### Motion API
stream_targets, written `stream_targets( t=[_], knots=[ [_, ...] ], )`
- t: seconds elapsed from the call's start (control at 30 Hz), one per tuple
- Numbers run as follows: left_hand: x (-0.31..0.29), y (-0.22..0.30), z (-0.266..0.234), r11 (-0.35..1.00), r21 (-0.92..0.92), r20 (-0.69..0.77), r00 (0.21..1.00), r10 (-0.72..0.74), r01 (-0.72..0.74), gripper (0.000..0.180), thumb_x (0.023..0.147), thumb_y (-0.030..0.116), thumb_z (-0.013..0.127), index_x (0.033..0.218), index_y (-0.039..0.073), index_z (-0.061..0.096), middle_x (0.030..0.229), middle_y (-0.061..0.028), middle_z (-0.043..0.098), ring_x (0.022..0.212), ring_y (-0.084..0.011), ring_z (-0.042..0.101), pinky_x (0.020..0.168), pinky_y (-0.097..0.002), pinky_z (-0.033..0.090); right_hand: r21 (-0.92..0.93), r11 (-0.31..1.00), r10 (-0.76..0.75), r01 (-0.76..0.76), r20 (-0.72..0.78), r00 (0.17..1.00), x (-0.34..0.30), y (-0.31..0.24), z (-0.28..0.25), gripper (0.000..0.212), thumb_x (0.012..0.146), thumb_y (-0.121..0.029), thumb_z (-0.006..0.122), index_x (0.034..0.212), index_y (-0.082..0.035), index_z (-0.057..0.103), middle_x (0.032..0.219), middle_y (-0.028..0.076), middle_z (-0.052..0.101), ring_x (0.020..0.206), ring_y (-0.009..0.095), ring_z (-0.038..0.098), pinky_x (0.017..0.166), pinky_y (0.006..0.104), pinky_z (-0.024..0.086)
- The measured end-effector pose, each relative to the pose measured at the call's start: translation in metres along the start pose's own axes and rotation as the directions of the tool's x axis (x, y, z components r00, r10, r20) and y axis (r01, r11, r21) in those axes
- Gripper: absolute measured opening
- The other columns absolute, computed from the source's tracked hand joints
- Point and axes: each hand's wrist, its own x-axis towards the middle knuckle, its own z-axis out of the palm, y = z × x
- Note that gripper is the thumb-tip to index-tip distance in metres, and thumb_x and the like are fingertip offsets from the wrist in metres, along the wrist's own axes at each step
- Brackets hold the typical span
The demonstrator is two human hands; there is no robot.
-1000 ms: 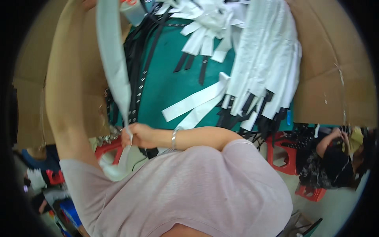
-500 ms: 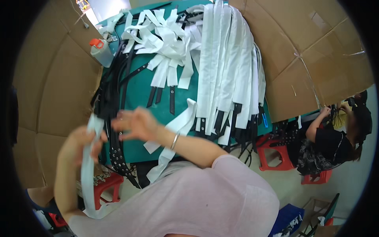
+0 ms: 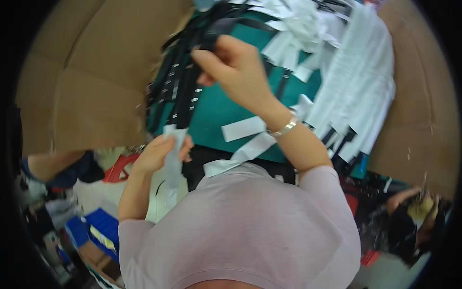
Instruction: Wrapping black industrial straps with white protective paper covers at a factory workstation.
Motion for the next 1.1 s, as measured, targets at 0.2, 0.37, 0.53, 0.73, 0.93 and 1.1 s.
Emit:
stream_targets(
  t=[0.2, 0.37, 0.53, 0.73, 0.93, 1.1],
  knots=[
    [0.008, 0.006, -0.006, 0.996, 0.000, 0.115, 0.989, 0.088, -0.089, 0.048, 0.095, 0.047, 0.042, 0.105, 0.002, 0.054, 0.076, -0.0015, 0.050, 0.071, -0.0104, 0.050, 0.077, -0.0342, 0.050, 0.223, 0.925, 0.275, -0.309, 0.172, 0.946, -0.019, 0.006, 0.020, 0.013, 0.086, -0.010, 0.061, 0.092, 0.002, 0.063, 0.077, 0.006, 0.065, 0.055, 0.009, 0.058, 0.051, 0.0203, 0.046],
    [0.010, 0.015, -0.003, 0.996, -0.026, 0.123, 0.988, 0.088, -0.085, 0.051, 0.093, 0.050, 0.043, 0.104, 0.001, 0.054, 0.076, -0.0005, 0.049, 0.072, -0.0099, 0.051, 0.077, -0.0349, 0.051, 0.192, 0.907, 0.313, -0.376, 0.291, 0.904, -0.036, 0.016, 0.037, 0.024, 0.084, -0.013, 0.064, 0.106, -0.002, 0.063, 0.072, -0.003, 0.058, 0.061, 0.003, 0.047, 0.058, 0.0184, 0.037],
    [0.002, 0.000, -0.001, 0.989, -0.128, 0.161, 0.986, -0.050, 0.071, 0.050, 0.093, 0.047, 0.046, 0.105, 0.000, 0.053, 0.078, -0.0020, 0.050, 0.075, -0.0109, 0.054, 0.081, -0.0390, 0.052, 0.366, 0.768, 0.476, -0.525, 0.222, 0.851, -0.020, 0.046, 0.014, 0.015, 0.086, -0.014, 0.063, 0.093, -0.001, 0.063, 0.067, 0.000, 0.057, 0.056, 0.006, 0.051, 0.051, 0.0169, 0.038],
    [0.001, -0.004, 0.003, 0.958, -0.274, 0.246, 0.969, -0.016, 0.086, 0.045, 0.094, 0.044, 0.045, 0.108, 0.001, 0.052, 0.080, -0.0024, 0.050, 0.078, -0.0126, 0.052, 0.087, -0.0419, 0.047, -0.080, 0.956, 0.292, -0.281, 0.276, 0.916, -0.047, 0.036, 0.022, 0.013, 0.081, -0.008, 0.065, 0.092, 0.000, 0.064, 0.074, 0.003, 0.064, 0.059, 0.005, 0.056, 0.053, 0.0183, 0.042],
    [0.001, -0.006, 0.010, 0.966, -0.244, 0.276, 0.961, -0.013, 0.083, 0.043, 0.095, 0.042, 0.044, 0.108, 0.002, 0.051, 0.080, -0.0022, 0.049, 0.078, -0.0129, 0.050, 0.088, -0.0394, 0.045, 0.427, 0.701, 0.533, -0.571, 0.219, 0.818, -0.032, 0.034, 0.017, 0.026, 0.083, -0.013, 0.065, 0.106, -0.001, 0.062, 0.082, 0.002, 0.060, 0.060, 0.005, 0.047, 0.052, 0.0195, 0.038],
    [0.007, -0.003, 0.012, 0.967, -0.246, 0.266, 0.964, -0.001, 0.069, 0.046, 0.094, 0.044, 0.046, 0.107, 0.000, 0.051, 0.081, -0.0028, 0.050, 0.078, -0.0130, 0.051, 0.087, -0.0403, 0.046, 0.157, 0.880, 0.404, -0.447, 0.246, 0.881, -0.049, 0.013, 0.022, 0.012, 0.082, -0.010, 0.067, 0.089, 0.000, 0.068, 0.072, 0.000, 0.062, 0.062, 0.005, 0.054, 0.056, 0.0189, 0.043]
  ],
)
